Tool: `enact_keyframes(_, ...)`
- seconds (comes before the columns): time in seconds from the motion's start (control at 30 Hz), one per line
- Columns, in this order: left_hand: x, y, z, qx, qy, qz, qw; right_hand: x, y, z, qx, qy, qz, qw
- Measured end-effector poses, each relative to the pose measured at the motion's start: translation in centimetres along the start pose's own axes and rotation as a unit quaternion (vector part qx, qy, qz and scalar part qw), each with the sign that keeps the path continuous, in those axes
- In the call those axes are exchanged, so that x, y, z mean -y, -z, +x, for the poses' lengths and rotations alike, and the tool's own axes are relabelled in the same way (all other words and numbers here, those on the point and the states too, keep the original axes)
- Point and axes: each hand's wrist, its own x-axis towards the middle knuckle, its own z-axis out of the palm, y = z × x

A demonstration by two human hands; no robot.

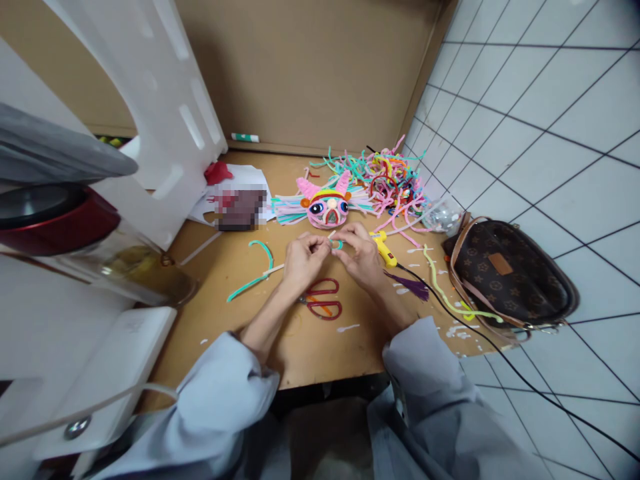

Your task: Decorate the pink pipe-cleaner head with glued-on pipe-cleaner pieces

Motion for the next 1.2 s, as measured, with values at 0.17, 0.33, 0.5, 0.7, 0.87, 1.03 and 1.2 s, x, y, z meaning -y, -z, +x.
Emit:
enact_keyframes(0.17, 0.0, -0.1, 0.0, 0.003, 0.004, -0.005, 1.000, -0.1, 0.0, 0.0, 0.009, -0.001, -0.010, 1.000)
enact_keyframes(0.33, -0.1, 0.0, 0.1, -0.003, 0.015, -0.035, 0.999, 0.0, -0.3, -0.1, -0.005, -0.007, 0.012, 1.000)
enact_keyframes(0.5, 0.6, 0.0, 0.4, -0.023, 0.039, -0.066, 0.997, 0.2, -0.2, 0.1, -0.031, -0.030, 0.044, 0.998)
enact_keyframes(0.7, 0.6, -0.1, 0.3, -0.018, 0.014, -0.029, 0.999, 0.7, -0.1, 0.2, -0.090, -0.098, 0.096, 0.987)
enact_keyframes(0.87, 0.4, -0.1, 0.0, -0.008, -0.033, 0.026, 0.999, 1.1, -0.4, 0.2, -0.079, -0.117, 0.101, 0.985)
enact_keyframes(1.03, 0.9, -0.5, -0.2, -0.002, -0.079, 0.062, 0.995, 1.1, -0.7, 0.2, -0.087, -0.119, 0.102, 0.984)
enact_keyframes(1.2, 1.2, -0.9, -0.3, 0.006, -0.114, 0.091, 0.989, 0.9, -0.8, 0.2, -0.075, -0.131, 0.092, 0.984)
